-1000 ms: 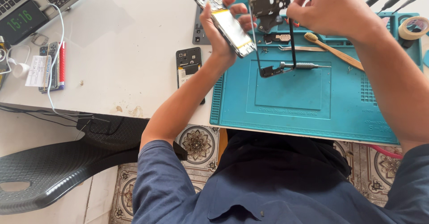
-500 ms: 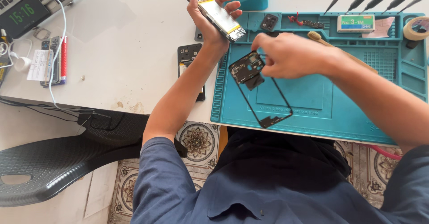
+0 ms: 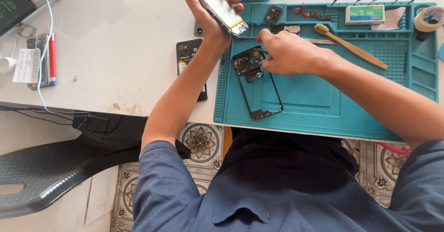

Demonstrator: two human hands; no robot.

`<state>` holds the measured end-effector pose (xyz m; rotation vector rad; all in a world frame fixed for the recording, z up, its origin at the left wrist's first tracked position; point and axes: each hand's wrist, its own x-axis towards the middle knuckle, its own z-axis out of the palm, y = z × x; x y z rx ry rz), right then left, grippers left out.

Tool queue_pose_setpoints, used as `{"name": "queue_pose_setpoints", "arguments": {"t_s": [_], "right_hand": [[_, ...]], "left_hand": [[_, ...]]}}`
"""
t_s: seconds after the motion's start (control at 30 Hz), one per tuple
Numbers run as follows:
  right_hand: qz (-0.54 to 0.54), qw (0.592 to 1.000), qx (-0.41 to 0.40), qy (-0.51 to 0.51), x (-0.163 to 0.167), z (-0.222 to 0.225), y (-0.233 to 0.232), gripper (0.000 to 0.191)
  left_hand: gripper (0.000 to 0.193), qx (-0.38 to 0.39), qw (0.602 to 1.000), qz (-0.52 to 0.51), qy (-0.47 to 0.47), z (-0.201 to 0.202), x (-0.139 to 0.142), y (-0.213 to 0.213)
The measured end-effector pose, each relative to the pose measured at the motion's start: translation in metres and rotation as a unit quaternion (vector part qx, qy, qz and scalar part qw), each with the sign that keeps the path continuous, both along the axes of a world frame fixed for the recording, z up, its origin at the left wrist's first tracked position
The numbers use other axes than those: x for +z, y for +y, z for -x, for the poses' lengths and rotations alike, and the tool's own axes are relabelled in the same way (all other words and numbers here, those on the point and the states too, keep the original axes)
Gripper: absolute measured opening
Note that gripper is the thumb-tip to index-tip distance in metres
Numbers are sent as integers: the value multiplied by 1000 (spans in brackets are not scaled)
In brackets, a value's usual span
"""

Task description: The person uses a prying tool to separate the smartphone back cover from the chassis, then removes the back cover. They use a screwdriver to remove screws from the motherboard and lift it out of the phone. The person then uses a toothbrush to clean the motherboard and places it on the work mat.

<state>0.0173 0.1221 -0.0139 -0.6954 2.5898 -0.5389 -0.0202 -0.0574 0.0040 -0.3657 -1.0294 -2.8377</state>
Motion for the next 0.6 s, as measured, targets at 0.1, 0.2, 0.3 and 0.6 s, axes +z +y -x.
{"name": "queue_pose_setpoints", "arguments": {"t_s": [0.1, 0.2, 0.3, 0.6], "right_hand": [[23, 1000, 3, 9, -2, 1, -1, 59], [30, 999, 12, 23, -5, 1, 0, 51], [34, 997, 15, 66, -6, 2, 2, 46], [53, 998, 8, 44, -6, 5, 3, 44]], "left_hand": [[54, 1, 1000, 4, -9, 1, -2, -1], [56, -1, 1000, 5, -7, 0, -4, -1], [58, 8, 1000, 13, -3, 0, -5, 2], [54, -9, 1000, 18, 5, 0, -6, 3]]}}
